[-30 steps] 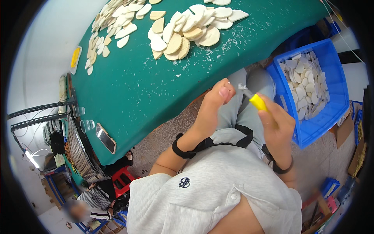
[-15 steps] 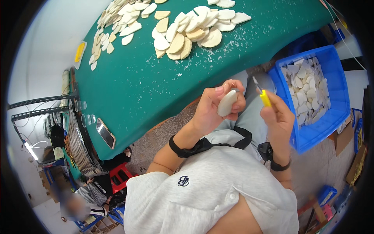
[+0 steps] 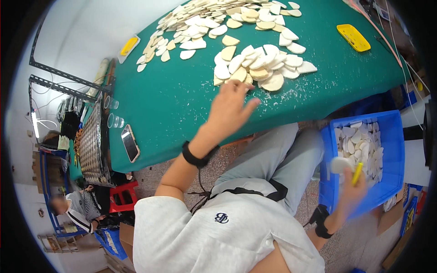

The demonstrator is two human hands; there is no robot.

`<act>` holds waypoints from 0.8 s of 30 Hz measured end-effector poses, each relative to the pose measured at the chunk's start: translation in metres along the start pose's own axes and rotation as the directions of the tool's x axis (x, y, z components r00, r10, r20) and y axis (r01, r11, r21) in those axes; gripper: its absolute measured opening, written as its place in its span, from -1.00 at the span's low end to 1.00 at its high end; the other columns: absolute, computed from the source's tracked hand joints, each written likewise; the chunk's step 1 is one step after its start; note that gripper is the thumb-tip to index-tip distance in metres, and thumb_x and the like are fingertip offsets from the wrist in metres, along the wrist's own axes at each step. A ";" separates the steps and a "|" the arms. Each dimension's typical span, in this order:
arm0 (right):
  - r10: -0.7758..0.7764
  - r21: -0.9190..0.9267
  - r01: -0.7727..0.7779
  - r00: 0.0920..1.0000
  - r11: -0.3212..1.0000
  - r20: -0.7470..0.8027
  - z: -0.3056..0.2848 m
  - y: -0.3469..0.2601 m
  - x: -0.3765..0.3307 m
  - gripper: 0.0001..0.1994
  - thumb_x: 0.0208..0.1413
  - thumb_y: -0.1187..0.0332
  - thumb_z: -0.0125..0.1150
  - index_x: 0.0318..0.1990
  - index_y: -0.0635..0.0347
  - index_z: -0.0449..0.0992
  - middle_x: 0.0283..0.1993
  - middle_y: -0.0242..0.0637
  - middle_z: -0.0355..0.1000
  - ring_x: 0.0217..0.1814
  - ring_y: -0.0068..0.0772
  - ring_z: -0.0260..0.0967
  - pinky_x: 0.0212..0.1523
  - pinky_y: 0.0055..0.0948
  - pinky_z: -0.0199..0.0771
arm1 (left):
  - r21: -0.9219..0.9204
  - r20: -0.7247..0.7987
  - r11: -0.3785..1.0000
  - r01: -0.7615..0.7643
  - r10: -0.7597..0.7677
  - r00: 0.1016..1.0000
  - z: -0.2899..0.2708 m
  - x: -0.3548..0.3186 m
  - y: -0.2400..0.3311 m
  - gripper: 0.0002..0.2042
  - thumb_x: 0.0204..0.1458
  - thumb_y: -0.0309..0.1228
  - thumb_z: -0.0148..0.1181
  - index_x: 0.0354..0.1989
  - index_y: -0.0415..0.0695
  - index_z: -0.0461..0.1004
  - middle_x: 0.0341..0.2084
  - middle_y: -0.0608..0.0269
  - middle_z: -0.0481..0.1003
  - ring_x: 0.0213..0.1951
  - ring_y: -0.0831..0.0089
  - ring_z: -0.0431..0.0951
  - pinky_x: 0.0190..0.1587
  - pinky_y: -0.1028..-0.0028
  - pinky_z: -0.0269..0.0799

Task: Deburring or trimming the edges of semi-circular white plastic parts using a hand tool at a workbench.

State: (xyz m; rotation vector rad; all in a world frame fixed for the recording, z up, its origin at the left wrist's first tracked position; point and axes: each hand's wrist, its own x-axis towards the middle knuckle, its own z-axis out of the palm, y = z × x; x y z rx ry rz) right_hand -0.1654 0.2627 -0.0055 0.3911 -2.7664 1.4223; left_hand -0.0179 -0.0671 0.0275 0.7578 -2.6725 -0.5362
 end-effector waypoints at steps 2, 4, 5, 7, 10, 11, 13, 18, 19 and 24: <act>-0.007 0.002 0.008 0.990 1.000 -0.139 -0.006 0.012 0.007 -0.77 0.04 0.43 0.28 -0.17 0.34 0.47 -0.48 -0.46 0.38 -0.48 -0.73 0.16 -0.49 -0.72 0.14 | 0.107 -0.059 0.994 0.024 -0.018 0.998 0.003 0.016 -0.030 -0.62 0.07 -0.16 0.09 -0.03 -0.15 0.39 -0.10 0.01 0.35 0.00 0.08 0.32 -0.01 0.25 0.33; -0.011 -0.003 0.011 0.961 1.000 -0.276 -0.012 0.019 0.009 -0.74 0.06 0.44 0.26 -0.11 0.35 0.45 -0.44 -0.42 0.43 -0.45 -0.74 0.18 -0.47 -0.74 0.16 | 0.351 -0.131 0.936 0.037 0.010 0.991 0.007 0.031 -0.048 -0.57 0.02 -0.09 0.13 -0.10 -0.20 0.43 -0.23 0.00 0.41 -0.16 0.11 0.44 -0.26 0.26 0.45; 0.025 -0.035 -0.035 0.968 0.999 -0.251 -0.014 0.023 0.009 -0.71 0.07 0.44 0.25 -0.07 0.35 0.43 -0.39 -0.39 0.45 -0.42 -0.74 0.20 -0.45 -0.75 0.18 | 0.352 -0.138 0.935 0.041 0.009 0.990 0.009 0.035 -0.053 -0.57 0.02 -0.09 0.13 -0.10 -0.20 0.43 -0.23 0.00 0.41 -0.16 0.11 0.44 -0.26 0.26 0.45; 0.068 -0.068 -0.086 0.969 0.994 -0.237 -0.013 0.027 0.007 -0.68 0.08 0.44 0.24 -0.03 0.36 0.40 -0.34 -0.36 0.47 -0.39 -0.74 0.22 -0.42 -0.76 0.20 | 0.362 -0.099 0.932 0.022 0.015 0.995 0.016 0.047 -0.058 -0.64 -0.01 -0.13 0.15 -0.22 -0.21 0.48 -0.40 0.04 0.47 -0.31 0.13 0.52 -0.36 0.25 0.47; 0.039 0.072 -0.028 0.986 0.997 -0.162 -0.001 0.023 -0.001 -0.70 0.08 0.46 0.24 -0.04 0.35 0.42 -0.35 -0.38 0.46 -0.42 -0.73 0.21 -0.44 -0.75 0.20 | 0.412 -0.012 0.911 0.012 -0.008 1.000 0.014 0.065 -0.068 -0.72 -0.05 -0.21 0.17 -0.36 -0.22 0.51 -0.54 0.09 0.50 -0.47 0.15 0.55 -0.40 0.25 0.47; -0.018 0.109 0.033 0.991 0.994 -0.132 0.003 0.018 -0.002 -0.72 0.07 0.46 0.24 -0.06 0.34 0.44 -0.37 -0.41 0.44 -0.45 -0.74 0.19 -0.46 -0.75 0.17 | 0.413 -0.009 0.911 0.001 0.003 1.000 0.011 0.065 -0.066 -0.72 -0.05 -0.21 0.17 -0.36 -0.22 0.51 -0.54 0.09 0.50 -0.47 0.15 0.55 -0.40 0.25 0.47; -0.071 0.148 0.087 0.991 0.985 -0.112 0.009 0.006 -0.005 -0.75 0.07 0.47 0.24 -0.09 0.33 0.46 -0.40 -0.45 0.41 -0.47 -0.75 0.17 -0.49 -0.76 0.14 | 0.359 -0.009 0.933 0.024 -0.022 1.000 0.000 0.059 -0.057 -0.78 -0.12 -0.30 0.20 -0.45 -0.23 0.51 -0.62 0.09 0.49 -0.53 0.19 0.55 -0.44 0.28 0.47; -0.007 0.395 -0.083 0.975 0.915 0.221 0.027 -0.034 -0.012 -0.77 0.00 0.47 0.30 -0.16 0.29 0.52 -0.46 -0.54 0.32 -0.53 -0.81 0.06 -0.54 -0.76 0.02 | -0.568 0.150 0.812 0.137 -0.062 0.987 -0.001 0.012 0.001 -0.85 -0.07 -0.43 0.24 -0.39 -0.24 0.46 -0.55 0.24 0.51 -0.50 0.47 0.55 -0.42 0.47 0.46; -0.035 0.405 -0.075 0.966 0.911 0.256 0.030 -0.043 -0.013 -0.76 -0.02 0.48 0.31 -0.16 0.29 0.51 -0.46 -0.54 0.33 -0.51 -0.80 0.09 -0.52 -0.75 0.06 | -0.784 0.284 0.564 0.259 -0.046 0.958 0.000 0.002 0.013 -0.87 -0.04 -0.49 0.24 -0.36 -0.24 0.44 -0.52 0.30 0.50 -0.47 0.57 0.53 -0.40 0.54 0.46; -0.112 0.626 -0.153 0.925 0.764 0.363 0.055 -0.087 -0.027 -0.72 -0.06 0.50 0.34 -0.15 0.31 0.50 -0.42 -0.52 0.39 -0.41 -0.76 0.23 -0.43 -0.71 0.25 | -0.925 0.374 0.127 0.358 0.144 0.916 0.017 -0.035 0.055 -0.88 0.05 -0.57 0.18 -0.26 -0.23 0.38 -0.29 0.30 0.47 -0.33 0.62 0.50 -0.31 0.57 0.47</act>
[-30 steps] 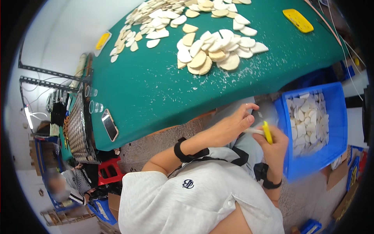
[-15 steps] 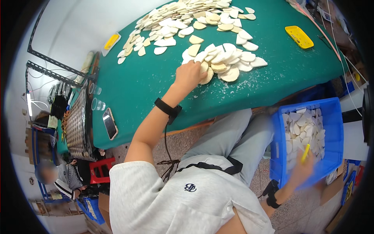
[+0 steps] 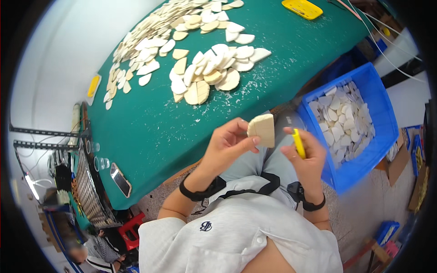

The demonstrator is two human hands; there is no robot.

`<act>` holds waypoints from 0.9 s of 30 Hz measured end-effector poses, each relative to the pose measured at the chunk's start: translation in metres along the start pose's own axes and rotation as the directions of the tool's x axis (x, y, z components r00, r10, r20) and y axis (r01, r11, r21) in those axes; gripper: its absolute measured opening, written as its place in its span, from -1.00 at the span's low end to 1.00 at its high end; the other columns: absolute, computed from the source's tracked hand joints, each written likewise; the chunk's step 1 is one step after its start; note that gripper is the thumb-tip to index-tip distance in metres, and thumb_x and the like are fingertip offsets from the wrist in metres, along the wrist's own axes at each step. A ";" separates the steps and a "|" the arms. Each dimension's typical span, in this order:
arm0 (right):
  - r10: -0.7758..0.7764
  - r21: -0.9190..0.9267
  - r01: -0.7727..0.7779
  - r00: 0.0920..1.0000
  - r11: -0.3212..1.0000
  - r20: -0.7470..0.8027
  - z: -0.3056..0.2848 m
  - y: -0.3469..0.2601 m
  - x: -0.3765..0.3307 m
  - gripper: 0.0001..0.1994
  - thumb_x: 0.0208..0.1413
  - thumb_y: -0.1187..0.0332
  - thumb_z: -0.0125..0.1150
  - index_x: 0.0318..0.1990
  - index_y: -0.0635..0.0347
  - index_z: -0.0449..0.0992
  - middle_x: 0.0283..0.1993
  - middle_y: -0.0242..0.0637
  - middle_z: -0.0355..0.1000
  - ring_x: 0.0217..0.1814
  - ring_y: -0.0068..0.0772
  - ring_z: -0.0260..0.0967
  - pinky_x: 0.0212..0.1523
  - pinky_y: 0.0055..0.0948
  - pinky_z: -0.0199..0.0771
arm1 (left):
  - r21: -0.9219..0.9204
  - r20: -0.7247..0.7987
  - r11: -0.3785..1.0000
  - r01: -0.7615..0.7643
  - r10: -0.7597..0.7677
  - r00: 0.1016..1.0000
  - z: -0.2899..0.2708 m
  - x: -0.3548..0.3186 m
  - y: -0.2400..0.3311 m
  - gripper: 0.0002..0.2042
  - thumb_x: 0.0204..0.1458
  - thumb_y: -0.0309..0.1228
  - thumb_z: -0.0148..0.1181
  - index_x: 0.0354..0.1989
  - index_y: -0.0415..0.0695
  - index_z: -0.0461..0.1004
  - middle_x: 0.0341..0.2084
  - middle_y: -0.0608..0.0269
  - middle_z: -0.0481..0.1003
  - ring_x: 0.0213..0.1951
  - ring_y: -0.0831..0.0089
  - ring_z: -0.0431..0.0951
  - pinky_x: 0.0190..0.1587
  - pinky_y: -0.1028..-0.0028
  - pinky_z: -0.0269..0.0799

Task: Deburring or trimming the edges of semi-circular white plastic parts using a hand tool at a workbench.

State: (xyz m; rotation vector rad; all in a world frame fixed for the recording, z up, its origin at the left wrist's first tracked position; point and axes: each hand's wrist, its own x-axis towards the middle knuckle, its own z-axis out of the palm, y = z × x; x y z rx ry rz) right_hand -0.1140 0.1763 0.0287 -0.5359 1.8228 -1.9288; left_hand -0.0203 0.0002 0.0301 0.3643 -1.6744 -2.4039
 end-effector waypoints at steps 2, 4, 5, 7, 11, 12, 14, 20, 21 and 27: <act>0.008 0.036 -0.008 1.000 0.999 0.005 0.009 0.002 -0.001 -0.74 -0.06 0.50 0.34 -0.16 0.27 0.54 -0.55 -0.61 0.26 -0.57 -0.82 0.04 -0.54 -0.75 0.01 | -0.100 0.019 0.994 0.044 -0.042 0.999 0.009 -0.003 -0.008 -0.87 0.05 -0.55 0.18 -0.26 -0.23 0.37 -0.29 0.32 0.46 -0.32 0.61 0.49 -0.29 0.56 0.47; 0.051 -0.042 -0.049 0.998 0.998 0.048 0.013 0.002 -0.002 -0.77 -0.07 0.49 0.36 -0.21 0.29 0.55 -0.54 -0.58 0.30 -0.55 -0.82 0.08 -0.55 -0.73 0.02 | -0.113 0.040 0.993 0.014 -0.010 0.999 0.012 -0.004 -0.012 -0.88 0.06 -0.55 0.18 -0.27 -0.23 0.37 -0.31 0.33 0.46 -0.33 0.62 0.49 -0.30 0.58 0.45; 0.058 0.000 -0.058 0.997 0.998 0.054 0.012 0.005 -0.003 -0.79 -0.07 0.46 0.37 -0.24 0.30 0.55 -0.52 -0.57 0.33 -0.54 -0.81 0.11 -0.55 -0.73 0.05 | -0.075 0.114 0.997 0.012 -0.003 0.993 0.004 -0.005 -0.015 -0.85 0.05 -0.55 0.16 -0.22 -0.22 0.37 -0.21 0.26 0.43 -0.18 0.56 0.45 -0.19 0.52 0.44; 0.076 -0.008 -0.075 0.990 0.997 0.121 0.009 0.007 -0.002 -0.78 -0.06 0.47 0.36 -0.22 0.31 0.54 -0.49 -0.54 0.38 -0.51 -0.81 0.17 -0.52 -0.73 0.13 | -0.016 0.143 0.998 -0.063 0.065 0.988 0.006 -0.002 -0.015 -0.81 0.05 -0.52 0.15 -0.16 -0.22 0.37 -0.16 0.24 0.39 -0.09 0.53 0.40 -0.10 0.47 0.39; 0.045 -0.124 -0.015 0.970 0.992 0.238 0.004 0.015 -0.005 -0.75 -0.03 0.45 0.34 -0.17 0.31 0.52 -0.37 -0.45 0.46 -0.42 -0.79 0.26 -0.44 -0.74 0.25 | 0.092 0.332 0.995 -0.046 0.013 0.943 0.011 0.002 0.001 -0.62 0.06 -0.43 0.02 0.08 -0.22 0.29 0.03 0.14 0.31 0.13 0.41 0.25 0.18 0.35 0.13; 0.051 -0.126 -0.020 0.969 0.992 0.243 0.007 0.014 -0.007 -0.75 -0.03 0.45 0.34 -0.17 0.31 0.52 -0.37 -0.45 0.46 -0.42 -0.79 0.26 -0.44 -0.74 0.25 | 0.066 0.380 0.997 0.027 -0.050 0.923 0.013 0.002 0.000 -0.58 0.06 -0.41 -0.02 0.12 -0.25 0.26 0.08 0.08 0.31 0.17 0.36 0.25 0.24 0.33 0.06; -0.110 0.037 0.109 0.994 0.993 0.009 0.015 0.012 -0.011 -0.71 0.01 0.40 0.31 -0.12 0.32 0.49 -0.27 -0.40 0.47 -0.37 -0.74 0.27 -0.39 -0.71 0.26 | 0.006 0.298 0.996 0.090 -0.087 0.951 0.011 -0.004 -0.008 -0.57 0.05 -0.43 -0.04 0.13 -0.25 0.25 0.12 0.06 0.29 0.17 0.33 0.25 0.24 0.33 0.07; -0.356 -0.381 0.339 0.934 0.860 0.028 0.005 -0.010 -0.010 -0.73 0.12 0.37 0.16 -0.06 0.29 0.49 -0.32 -0.26 0.48 -0.50 -0.61 0.24 -0.47 -0.63 0.23 | 0.401 0.092 0.876 -0.269 0.253 0.963 0.008 -0.007 -0.011 -0.71 0.04 -0.43 0.03 -0.05 -0.17 0.29 -0.33 0.21 0.27 -0.26 0.39 0.24 -0.16 0.44 0.17; -0.374 -0.453 0.380 0.921 0.806 0.108 0.005 -0.015 -0.010 -0.72 0.08 0.37 0.19 -0.05 0.25 0.50 -0.40 -0.27 0.44 -0.55 -0.56 0.22 -0.51 -0.59 0.20 | 0.400 0.092 0.877 -0.266 0.251 0.964 0.007 -0.008 -0.010 -0.71 0.04 -0.43 0.03 -0.05 -0.17 0.29 -0.33 0.21 0.27 -0.26 0.39 0.24 -0.16 0.44 0.17; -0.374 -0.624 0.473 0.879 0.621 0.294 0.006 -0.019 -0.011 -0.67 -0.04 0.33 0.28 -0.06 0.12 0.54 -0.60 -0.35 0.27 -0.66 -0.39 0.12 -0.60 -0.47 0.13 | 0.494 0.077 0.797 -0.347 0.358 0.931 0.005 -0.008 -0.008 -0.72 0.01 -0.30 0.13 -0.16 -0.17 0.32 -0.39 0.19 0.23 -0.31 0.33 0.20 -0.21 0.44 0.13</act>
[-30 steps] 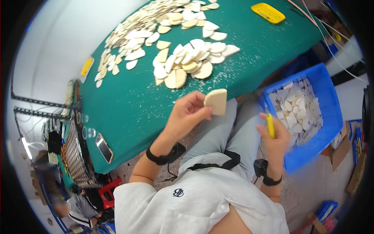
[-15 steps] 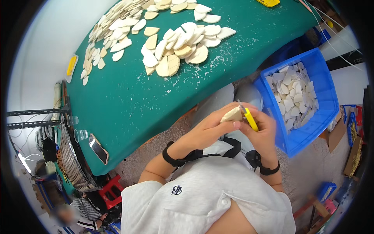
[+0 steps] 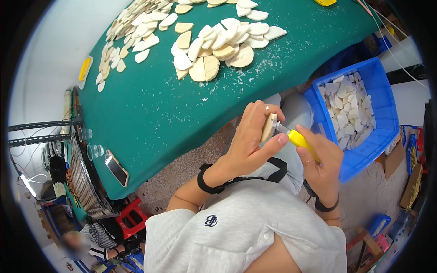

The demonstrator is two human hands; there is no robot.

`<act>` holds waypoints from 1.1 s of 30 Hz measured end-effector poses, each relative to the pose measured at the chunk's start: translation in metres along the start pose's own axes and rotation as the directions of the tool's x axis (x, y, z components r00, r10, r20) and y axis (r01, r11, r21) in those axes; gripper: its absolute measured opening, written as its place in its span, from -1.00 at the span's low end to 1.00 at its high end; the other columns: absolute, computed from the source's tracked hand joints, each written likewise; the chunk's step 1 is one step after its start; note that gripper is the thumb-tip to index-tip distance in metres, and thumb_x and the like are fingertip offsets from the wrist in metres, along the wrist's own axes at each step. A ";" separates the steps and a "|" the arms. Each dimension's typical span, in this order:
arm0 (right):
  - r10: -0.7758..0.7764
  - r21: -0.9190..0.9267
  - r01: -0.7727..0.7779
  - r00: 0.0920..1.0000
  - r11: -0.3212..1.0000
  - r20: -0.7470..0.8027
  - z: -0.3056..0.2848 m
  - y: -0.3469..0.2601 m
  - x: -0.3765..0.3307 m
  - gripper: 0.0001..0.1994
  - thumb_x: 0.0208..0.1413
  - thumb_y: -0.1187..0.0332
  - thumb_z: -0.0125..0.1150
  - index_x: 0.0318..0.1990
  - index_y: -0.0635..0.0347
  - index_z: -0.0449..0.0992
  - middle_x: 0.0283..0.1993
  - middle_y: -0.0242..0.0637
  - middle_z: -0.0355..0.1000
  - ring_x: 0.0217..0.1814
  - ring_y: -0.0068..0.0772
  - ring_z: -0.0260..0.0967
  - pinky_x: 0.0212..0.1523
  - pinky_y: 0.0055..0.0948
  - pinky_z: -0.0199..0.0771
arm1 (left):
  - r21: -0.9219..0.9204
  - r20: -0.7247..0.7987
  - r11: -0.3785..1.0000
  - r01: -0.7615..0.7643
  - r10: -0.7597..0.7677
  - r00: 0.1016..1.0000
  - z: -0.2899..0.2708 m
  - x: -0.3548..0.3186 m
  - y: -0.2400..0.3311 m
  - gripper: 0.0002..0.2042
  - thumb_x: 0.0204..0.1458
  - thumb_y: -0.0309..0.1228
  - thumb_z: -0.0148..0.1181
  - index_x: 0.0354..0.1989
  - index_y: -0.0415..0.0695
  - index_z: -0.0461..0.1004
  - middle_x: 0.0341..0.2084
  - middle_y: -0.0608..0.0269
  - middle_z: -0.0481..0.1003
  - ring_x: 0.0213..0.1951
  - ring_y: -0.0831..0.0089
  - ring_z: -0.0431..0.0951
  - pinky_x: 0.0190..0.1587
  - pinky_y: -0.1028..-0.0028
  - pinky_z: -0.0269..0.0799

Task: Deburring or trimming the edges of semi-circular white plastic parts using a hand tool at a workbench.

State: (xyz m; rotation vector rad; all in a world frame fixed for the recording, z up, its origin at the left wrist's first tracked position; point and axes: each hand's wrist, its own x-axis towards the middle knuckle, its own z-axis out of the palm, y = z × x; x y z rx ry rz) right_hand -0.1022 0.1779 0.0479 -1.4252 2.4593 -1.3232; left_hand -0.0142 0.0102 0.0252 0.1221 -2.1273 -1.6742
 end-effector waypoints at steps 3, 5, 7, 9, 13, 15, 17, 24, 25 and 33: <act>-0.016 -0.037 0.016 1.000 0.999 -0.003 0.000 0.000 0.000 -0.66 -0.05 0.30 0.29 -0.07 0.11 0.55 -0.64 -0.37 0.22 -0.69 -0.40 0.08 -0.62 -0.46 0.10 | 0.076 -0.026 0.996 -0.053 0.055 0.998 0.000 0.000 -0.001 -0.75 0.02 -0.30 0.13 -0.21 -0.18 0.34 -0.40 0.19 0.25 -0.33 0.32 0.19 -0.24 0.42 0.12; -0.028 -0.050 0.028 1.000 0.998 -0.002 -0.002 -0.001 0.001 -0.67 -0.05 0.29 0.29 -0.08 0.11 0.56 -0.65 -0.37 0.21 -0.69 -0.41 0.07 -0.63 -0.46 0.08 | 0.105 -0.036 0.993 -0.057 0.061 0.997 0.000 0.000 0.000 -0.76 0.04 -0.30 0.13 -0.24 -0.20 0.33 -0.41 0.20 0.27 -0.35 0.32 0.18 -0.26 0.40 0.12; -0.033 -0.087 0.035 0.999 0.996 0.027 -0.004 -0.002 0.002 -0.67 -0.05 0.28 0.29 -0.08 0.11 0.56 -0.66 -0.38 0.21 -0.70 -0.42 0.05 -0.64 -0.46 0.06 | 0.121 -0.040 0.990 -0.077 0.082 0.996 0.000 0.001 -0.002 -0.76 0.04 -0.30 0.12 -0.25 -0.20 0.33 -0.41 0.20 0.27 -0.36 0.31 0.18 -0.27 0.40 0.12; -0.025 -0.076 0.027 0.999 0.997 0.035 -0.005 -0.003 0.002 -0.68 -0.04 0.28 0.29 -0.08 0.11 0.56 -0.66 -0.38 0.21 -0.70 -0.42 0.05 -0.64 -0.46 0.05 | 0.136 -0.043 0.986 -0.097 0.103 0.994 0.001 0.002 -0.003 -0.77 0.04 -0.31 0.12 -0.26 -0.20 0.33 -0.41 0.20 0.28 -0.36 0.31 0.18 -0.27 0.40 0.12; -0.015 -0.072 0.019 0.999 0.997 0.048 -0.006 -0.003 0.003 -0.69 -0.04 0.29 0.28 -0.10 0.11 0.56 -0.66 -0.38 0.21 -0.71 -0.42 0.06 -0.64 -0.46 0.04 | 0.148 -0.047 0.986 -0.080 0.088 0.995 0.002 0.001 -0.004 -0.77 0.05 -0.29 0.13 -0.28 -0.20 0.33 -0.44 0.21 0.26 -0.38 0.31 0.17 -0.30 0.39 0.11; -0.018 -0.084 0.022 0.999 0.996 0.050 -0.006 -0.004 0.002 -0.69 -0.03 0.29 0.27 -0.10 0.10 0.56 -0.66 -0.38 0.21 -0.71 -0.41 0.07 -0.64 -0.46 0.05 | 0.157 -0.048 0.984 -0.078 0.086 0.995 0.002 0.000 -0.005 -0.77 0.05 -0.28 0.13 -0.29 -0.20 0.33 -0.45 0.21 0.25 -0.39 0.31 0.17 -0.31 0.39 0.10; -0.022 -0.095 0.027 0.998 0.995 0.053 -0.006 -0.004 0.002 -0.70 -0.03 0.29 0.27 -0.10 0.10 0.56 -0.66 -0.38 0.21 -0.71 -0.41 0.08 -0.64 -0.45 0.06 | 0.170 -0.055 0.983 -0.068 0.078 0.995 0.001 -0.002 -0.006 -0.76 0.05 -0.27 0.14 -0.33 -0.20 0.33 -0.48 0.21 0.24 -0.42 0.32 0.16 -0.34 0.39 0.08; -0.034 -0.125 0.040 0.998 0.991 0.057 -0.004 -0.005 0.000 -0.70 -0.02 0.27 0.25 -0.10 0.10 0.56 -0.66 -0.39 0.21 -0.71 -0.40 0.10 -0.64 -0.44 0.07 | 0.156 -0.110 0.986 -0.053 0.071 0.991 0.006 -0.005 -0.009 -0.77 0.05 -0.27 0.14 -0.37 -0.20 0.36 -0.54 0.22 0.21 -0.45 0.31 0.15 -0.36 0.39 0.07; -0.033 -0.128 0.040 0.998 0.991 0.054 -0.004 -0.005 0.000 -0.70 -0.02 0.27 0.25 -0.10 0.10 0.56 -0.66 -0.39 0.21 -0.71 -0.40 0.11 -0.64 -0.44 0.07 | 0.172 -0.116 0.982 -0.075 0.095 0.989 0.006 -0.005 -0.010 -0.77 0.05 -0.27 0.14 -0.38 -0.20 0.36 -0.54 0.22 0.21 -0.45 0.31 0.15 -0.36 0.38 0.07; -0.043 -0.080 0.048 0.997 0.996 0.067 -0.003 -0.004 0.002 -0.71 0.01 0.27 0.24 -0.10 0.10 0.56 -0.67 -0.38 0.19 -0.72 -0.40 0.10 -0.66 -0.45 0.08 | 0.152 -0.127 0.984 -0.088 0.108 0.986 0.006 -0.004 -0.011 -0.78 0.03 -0.28 0.13 -0.38 -0.19 0.33 -0.55 0.22 0.20 -0.45 0.30 0.14 -0.36 0.37 0.07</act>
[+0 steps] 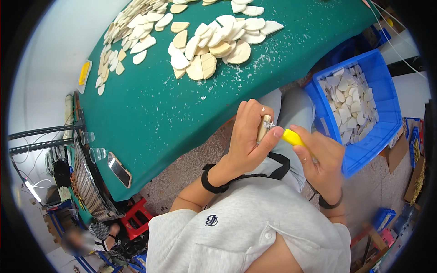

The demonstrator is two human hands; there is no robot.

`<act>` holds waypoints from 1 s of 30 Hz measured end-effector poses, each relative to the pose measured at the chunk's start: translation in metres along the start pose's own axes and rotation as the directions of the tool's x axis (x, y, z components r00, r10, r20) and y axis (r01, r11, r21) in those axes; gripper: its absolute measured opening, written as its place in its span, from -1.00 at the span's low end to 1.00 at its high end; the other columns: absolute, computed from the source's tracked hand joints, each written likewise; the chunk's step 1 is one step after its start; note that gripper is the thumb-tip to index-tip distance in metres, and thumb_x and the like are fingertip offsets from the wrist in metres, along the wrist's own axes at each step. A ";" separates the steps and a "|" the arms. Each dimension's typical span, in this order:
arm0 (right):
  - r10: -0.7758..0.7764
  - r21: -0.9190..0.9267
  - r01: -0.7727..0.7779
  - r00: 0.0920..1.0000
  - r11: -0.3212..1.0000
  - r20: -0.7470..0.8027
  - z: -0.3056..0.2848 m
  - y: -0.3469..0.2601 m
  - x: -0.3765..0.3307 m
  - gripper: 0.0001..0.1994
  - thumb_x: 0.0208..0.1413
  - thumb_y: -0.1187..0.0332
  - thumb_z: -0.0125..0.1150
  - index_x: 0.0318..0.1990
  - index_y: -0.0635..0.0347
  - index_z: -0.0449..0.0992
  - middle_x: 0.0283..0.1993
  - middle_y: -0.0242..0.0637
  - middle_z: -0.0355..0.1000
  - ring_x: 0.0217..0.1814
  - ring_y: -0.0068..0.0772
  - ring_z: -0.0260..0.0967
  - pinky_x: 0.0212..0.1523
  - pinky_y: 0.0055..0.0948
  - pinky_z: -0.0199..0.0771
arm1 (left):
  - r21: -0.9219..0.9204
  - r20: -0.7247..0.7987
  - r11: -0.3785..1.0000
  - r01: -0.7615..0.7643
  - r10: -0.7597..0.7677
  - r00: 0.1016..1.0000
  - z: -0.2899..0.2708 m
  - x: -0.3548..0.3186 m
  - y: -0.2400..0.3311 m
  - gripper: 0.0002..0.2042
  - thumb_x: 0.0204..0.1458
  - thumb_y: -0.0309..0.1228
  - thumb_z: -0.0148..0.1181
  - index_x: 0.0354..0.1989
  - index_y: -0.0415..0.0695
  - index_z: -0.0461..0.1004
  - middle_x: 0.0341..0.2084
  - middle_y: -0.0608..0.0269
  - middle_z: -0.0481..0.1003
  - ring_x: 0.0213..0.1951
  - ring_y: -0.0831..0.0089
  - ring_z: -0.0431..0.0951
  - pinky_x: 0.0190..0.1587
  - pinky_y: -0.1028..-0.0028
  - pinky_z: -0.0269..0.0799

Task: Deburring or trimming the edges of semi-circular white plastic parts using a hand tool at a workbench.

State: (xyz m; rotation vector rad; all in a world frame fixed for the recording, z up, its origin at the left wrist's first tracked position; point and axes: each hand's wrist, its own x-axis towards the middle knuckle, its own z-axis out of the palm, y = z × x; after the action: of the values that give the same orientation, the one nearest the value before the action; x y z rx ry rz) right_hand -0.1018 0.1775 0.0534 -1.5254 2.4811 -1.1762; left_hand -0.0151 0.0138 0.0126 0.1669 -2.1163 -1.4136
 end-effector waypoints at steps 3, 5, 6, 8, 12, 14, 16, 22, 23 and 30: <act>0.003 0.015 -0.003 1.000 1.000 -0.001 0.001 0.000 -0.001 -0.71 0.01 0.26 0.24 -0.10 0.10 0.56 -0.67 -0.38 0.18 -0.73 -0.41 0.10 -0.67 -0.45 0.08 | 0.028 0.003 1.000 0.002 -0.002 1.000 0.000 -0.001 0.000 -0.78 0.02 -0.29 0.13 -0.37 -0.18 0.32 -0.54 0.21 0.19 -0.45 0.30 0.14 -0.35 0.36 0.06; 0.004 0.015 -0.004 1.000 1.000 0.000 0.001 0.000 -0.001 -0.71 0.01 0.26 0.24 -0.10 0.09 0.56 -0.67 -0.38 0.18 -0.73 -0.41 0.10 -0.67 -0.45 0.08 | 0.025 0.001 1.000 0.001 -0.001 1.000 -0.001 -0.002 -0.001 -0.79 0.01 -0.29 0.13 -0.38 -0.18 0.32 -0.55 0.22 0.19 -0.46 0.30 0.13 -0.35 0.37 0.06; 0.001 0.007 -0.001 1.000 1.000 0.002 0.001 -0.001 -0.002 -0.71 0.00 0.27 0.25 -0.10 0.09 0.56 -0.67 -0.38 0.18 -0.73 -0.41 0.10 -0.67 -0.45 0.08 | 0.026 0.001 1.000 0.003 -0.003 1.000 -0.001 -0.002 -0.001 -0.79 0.01 -0.29 0.13 -0.38 -0.18 0.32 -0.55 0.22 0.19 -0.46 0.30 0.13 -0.35 0.37 0.06; 0.002 -0.001 -0.002 1.000 1.000 0.004 0.001 -0.001 -0.002 -0.71 0.00 0.27 0.25 -0.10 0.09 0.56 -0.67 -0.38 0.19 -0.73 -0.41 0.10 -0.68 -0.45 0.07 | 0.039 0.003 0.999 0.008 -0.008 1.000 -0.001 -0.003 -0.002 -0.79 0.01 -0.29 0.14 -0.41 -0.18 0.33 -0.56 0.23 0.20 -0.47 0.31 0.13 -0.35 0.37 0.06; -0.008 -0.016 0.008 1.000 1.000 0.006 0.002 -0.001 -0.003 -0.71 -0.01 0.28 0.25 -0.10 0.09 0.56 -0.67 -0.39 0.18 -0.73 -0.40 0.10 -0.68 -0.44 0.07 | 0.033 -0.019 0.999 0.014 -0.014 1.000 -0.001 -0.004 -0.001 -0.79 0.00 -0.30 0.15 -0.44 -0.18 0.33 -0.58 0.24 0.21 -0.48 0.31 0.14 -0.36 0.37 0.07; -0.008 -0.017 0.009 1.000 1.000 0.007 0.003 -0.002 -0.004 -0.71 -0.01 0.29 0.25 -0.10 0.09 0.56 -0.68 -0.39 0.18 -0.73 -0.40 0.10 -0.68 -0.44 0.07 | 0.042 -0.047 0.999 -0.004 0.006 0.999 0.000 -0.006 -0.001 -0.79 0.00 -0.30 0.16 -0.45 -0.18 0.33 -0.58 0.25 0.21 -0.47 0.32 0.15 -0.36 0.36 0.07; -0.006 -0.023 0.006 1.000 1.000 -0.017 0.005 -0.002 -0.004 -0.71 -0.01 0.29 0.25 -0.09 0.10 0.56 -0.68 -0.39 0.16 -0.73 -0.40 0.10 -0.67 -0.44 0.08 | 0.035 -0.063 0.999 -0.011 0.013 0.998 0.002 -0.006 -0.002 -0.78 0.00 -0.30 0.17 -0.47 -0.18 0.33 -0.59 0.25 0.20 -0.48 0.32 0.14 -0.36 0.38 0.07; 0.097 0.069 -0.086 0.981 0.994 -0.167 0.015 0.007 -0.005 -0.72 0.04 0.33 0.23 -0.07 0.14 0.54 -0.63 -0.36 0.26 -0.70 -0.43 0.13 -0.64 -0.48 0.10 | -0.162 -0.015 0.975 0.151 -0.155 0.988 0.001 -0.006 0.002 -0.75 0.06 -0.27 0.08 -0.51 -0.17 0.27 -0.60 0.30 0.16 -0.48 0.41 0.12 -0.37 0.47 0.05; 0.095 0.070 -0.084 0.982 0.994 -0.166 0.014 0.008 -0.004 -0.72 0.04 0.33 0.23 -0.07 0.14 0.54 -0.63 -0.36 0.26 -0.70 -0.43 0.13 -0.64 -0.48 0.10 | -0.294 0.023 0.930 0.220 -0.224 0.974 0.001 -0.006 0.003 -0.74 0.08 -0.25 0.02 -0.53 -0.16 0.25 -0.59 0.34 0.14 -0.47 0.45 0.10 -0.36 0.50 0.04; 0.156 0.239 -0.123 0.980 0.963 -0.126 0.012 0.004 -0.004 -0.73 0.06 0.37 0.21 -0.07 0.20 0.53 -0.58 -0.29 0.33 -0.67 -0.45 0.17 -0.61 -0.52 0.14 | -0.516 0.151 0.766 0.384 -0.360 0.921 -0.003 -0.008 -0.005 -0.71 0.06 -0.13 -0.10 -0.46 -0.13 0.22 -0.49 0.40 0.09 -0.39 0.56 0.07 -0.30 0.54 0.01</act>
State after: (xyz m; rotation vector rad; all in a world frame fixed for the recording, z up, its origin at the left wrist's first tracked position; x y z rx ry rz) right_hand -0.0985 0.1744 0.0409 -1.2277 2.3840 -1.5337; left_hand -0.0083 0.0128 0.0055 0.3504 -1.6819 -2.2139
